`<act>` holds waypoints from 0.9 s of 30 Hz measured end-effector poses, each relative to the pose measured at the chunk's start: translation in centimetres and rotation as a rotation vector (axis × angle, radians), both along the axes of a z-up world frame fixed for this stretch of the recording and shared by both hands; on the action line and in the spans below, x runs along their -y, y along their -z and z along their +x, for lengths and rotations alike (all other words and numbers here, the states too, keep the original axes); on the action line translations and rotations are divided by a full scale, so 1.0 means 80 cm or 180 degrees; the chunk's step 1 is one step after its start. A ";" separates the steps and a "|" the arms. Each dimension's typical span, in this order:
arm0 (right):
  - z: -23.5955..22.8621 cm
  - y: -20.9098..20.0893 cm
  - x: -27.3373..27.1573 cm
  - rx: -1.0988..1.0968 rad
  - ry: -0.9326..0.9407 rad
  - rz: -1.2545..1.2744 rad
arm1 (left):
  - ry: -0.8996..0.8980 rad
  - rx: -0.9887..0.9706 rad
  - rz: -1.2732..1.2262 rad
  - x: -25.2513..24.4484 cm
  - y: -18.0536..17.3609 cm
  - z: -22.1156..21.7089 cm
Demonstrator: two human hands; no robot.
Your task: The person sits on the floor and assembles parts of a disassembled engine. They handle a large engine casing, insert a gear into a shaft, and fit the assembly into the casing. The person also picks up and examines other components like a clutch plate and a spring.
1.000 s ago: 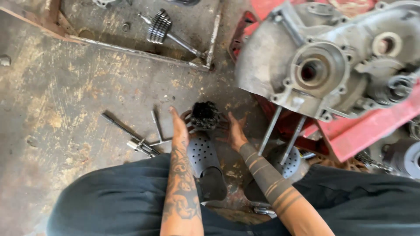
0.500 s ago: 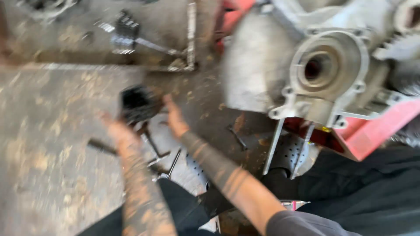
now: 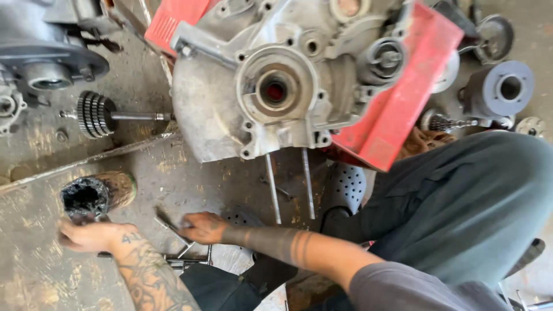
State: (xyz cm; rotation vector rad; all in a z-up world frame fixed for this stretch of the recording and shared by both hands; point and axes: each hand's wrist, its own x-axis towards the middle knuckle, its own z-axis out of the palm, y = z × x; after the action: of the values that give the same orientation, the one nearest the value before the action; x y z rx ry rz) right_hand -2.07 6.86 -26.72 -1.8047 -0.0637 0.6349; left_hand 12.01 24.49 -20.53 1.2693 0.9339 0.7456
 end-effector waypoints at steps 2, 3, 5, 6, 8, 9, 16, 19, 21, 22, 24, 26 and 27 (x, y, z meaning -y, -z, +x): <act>-0.034 0.004 0.048 0.0208 -0.0533 -0.0370 | 0.0328 0.0000 -0.0227 0.039 -0.074 0.022; -0.057 0.006 0.069 0.0335 -0.1075 -0.0711 | 0.0647 -0.0075 -0.0414 0.054 -0.113 0.027; -0.121 0.092 0.106 0.1316 -0.1842 -0.0894 | 0.1497 -0.0030 -0.0546 0.087 -0.183 0.017; -0.150 0.137 0.129 0.2248 -0.2626 -0.1057 | 0.2345 -0.0022 -0.0645 0.106 -0.216 0.013; -0.160 0.003 0.221 0.1266 -0.2825 -0.1316 | 0.2982 -0.0147 -0.0443 0.130 -0.266 -0.017; -0.164 -0.055 0.238 0.0278 -0.2994 -0.1531 | 0.3581 -0.0256 -0.0214 0.144 -0.289 -0.028; -0.228 -0.492 0.438 0.0380 -0.1168 -0.0665 | 0.4866 -0.0403 0.0531 0.253 -0.399 -0.130; -0.313 -0.536 0.502 0.0062 0.0431 0.0690 | 0.5171 -0.2254 0.1729 0.294 -0.457 -0.155; -0.384 -0.506 0.541 0.1201 0.2003 0.2448 | 0.5519 -0.2114 0.2593 0.297 -0.454 -0.161; -0.405 -0.487 0.553 0.1221 0.2066 0.2463 | 0.5568 -0.2116 0.2640 0.295 -0.457 -0.164; -0.454 -0.448 0.569 0.1582 0.3971 0.2337 | 0.5486 -0.2339 0.3638 0.300 -0.462 -0.162; -0.476 -0.410 0.579 0.1435 0.4684 0.2072 | 0.5454 -0.1542 0.3674 0.289 -0.429 -0.163; -0.488 -0.391 0.585 0.1223 0.5247 0.1799 | 0.5275 -0.0799 0.3568 0.283 -0.410 -0.162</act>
State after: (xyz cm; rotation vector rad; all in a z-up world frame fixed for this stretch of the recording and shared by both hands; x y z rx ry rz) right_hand -41.08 -39.92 4.56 -0.8917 0.8192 -0.8326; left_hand -0.97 1.85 12.27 2.4832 -0.6883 -0.3747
